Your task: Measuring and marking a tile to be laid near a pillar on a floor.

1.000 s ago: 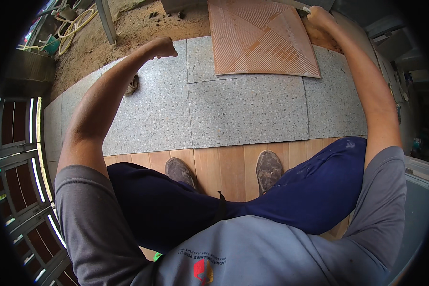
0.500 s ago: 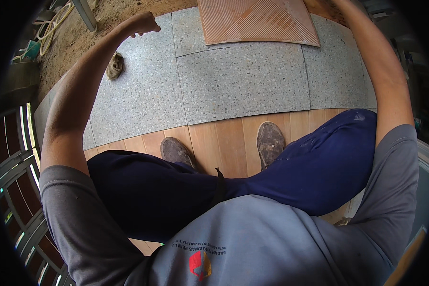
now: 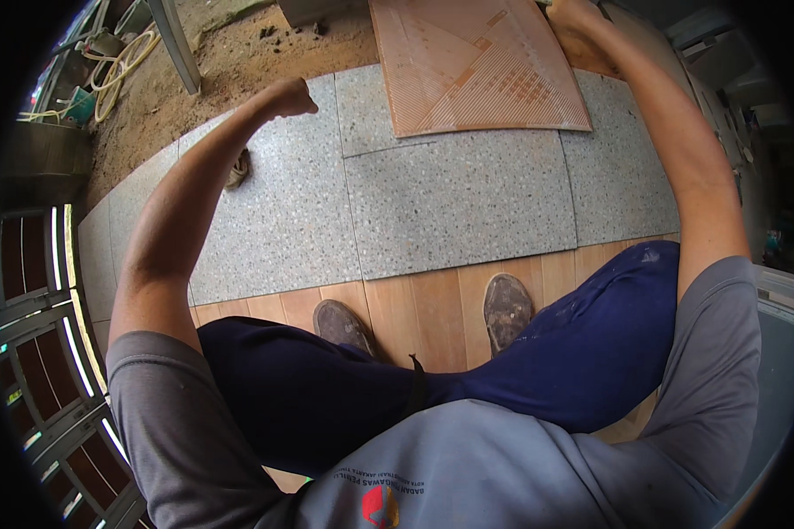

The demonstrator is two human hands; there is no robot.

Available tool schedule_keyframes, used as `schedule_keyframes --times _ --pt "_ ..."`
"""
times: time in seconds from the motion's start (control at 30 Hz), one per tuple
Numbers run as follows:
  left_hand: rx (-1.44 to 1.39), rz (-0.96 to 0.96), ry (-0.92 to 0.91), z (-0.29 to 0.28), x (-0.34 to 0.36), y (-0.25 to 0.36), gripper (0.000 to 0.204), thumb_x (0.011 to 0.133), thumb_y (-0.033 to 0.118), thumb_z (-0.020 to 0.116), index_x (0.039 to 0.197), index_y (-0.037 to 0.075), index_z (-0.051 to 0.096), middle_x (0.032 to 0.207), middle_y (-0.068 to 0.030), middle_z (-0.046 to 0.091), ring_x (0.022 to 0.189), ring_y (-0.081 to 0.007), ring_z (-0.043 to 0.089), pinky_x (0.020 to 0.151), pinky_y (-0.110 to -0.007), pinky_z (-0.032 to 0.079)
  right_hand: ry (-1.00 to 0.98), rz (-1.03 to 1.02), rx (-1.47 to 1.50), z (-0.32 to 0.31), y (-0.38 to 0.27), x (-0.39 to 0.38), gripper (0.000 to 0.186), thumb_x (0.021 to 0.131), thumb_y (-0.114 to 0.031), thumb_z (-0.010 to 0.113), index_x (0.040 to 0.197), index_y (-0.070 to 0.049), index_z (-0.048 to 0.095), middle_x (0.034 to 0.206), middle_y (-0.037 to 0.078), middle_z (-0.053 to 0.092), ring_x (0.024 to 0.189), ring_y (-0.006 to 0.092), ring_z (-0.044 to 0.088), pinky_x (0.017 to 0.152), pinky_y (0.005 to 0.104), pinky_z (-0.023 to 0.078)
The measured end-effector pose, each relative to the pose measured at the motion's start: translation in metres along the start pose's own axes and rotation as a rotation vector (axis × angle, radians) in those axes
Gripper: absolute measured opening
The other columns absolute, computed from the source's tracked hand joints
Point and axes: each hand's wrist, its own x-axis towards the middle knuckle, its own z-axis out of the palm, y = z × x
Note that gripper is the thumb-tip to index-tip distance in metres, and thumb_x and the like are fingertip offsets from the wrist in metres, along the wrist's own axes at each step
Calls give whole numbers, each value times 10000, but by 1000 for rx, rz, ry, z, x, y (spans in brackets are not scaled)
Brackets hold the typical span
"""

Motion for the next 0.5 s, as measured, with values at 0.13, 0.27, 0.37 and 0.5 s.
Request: schedule_keyframes --times 0.13,0.27,0.37,0.5 --pt "46 49 -5 -8 0 37 440 806 374 740 945 -43 752 905 -235 734 897 -374 717 835 -469 560 -31 -182 -122 26 55 32 345 929 -241 532 1102 16 683 1090 256 705 1016 420 686 865 507 534" --pt "91 81 38 -4 -2 24 428 829 375 735 972 -28 751 942 -235 725 896 -377 704 809 -484 551 -22 -196 -132 36 49 42 344 940 -272 543 1103 -11 697 1106 222 715 1025 397 694 861 509 539" --pt "131 136 89 -3 4 21 421 854 403 728 949 -6 760 930 -220 731 903 -375 694 830 -494 531 -19 -189 -163 31 48 45 330 933 -273 548 1107 -42 706 1118 199 719 1034 384 696 868 510 541" --pt "139 83 41 2 7 15 482 791 378 736 1056 -23 747 1110 -247 712 1071 -393 677 923 -463 540 -14 -195 -172 22 29 34 316 918 -247 551 1116 -59 709 1121 193 721 1040 384 695 873 509 542"
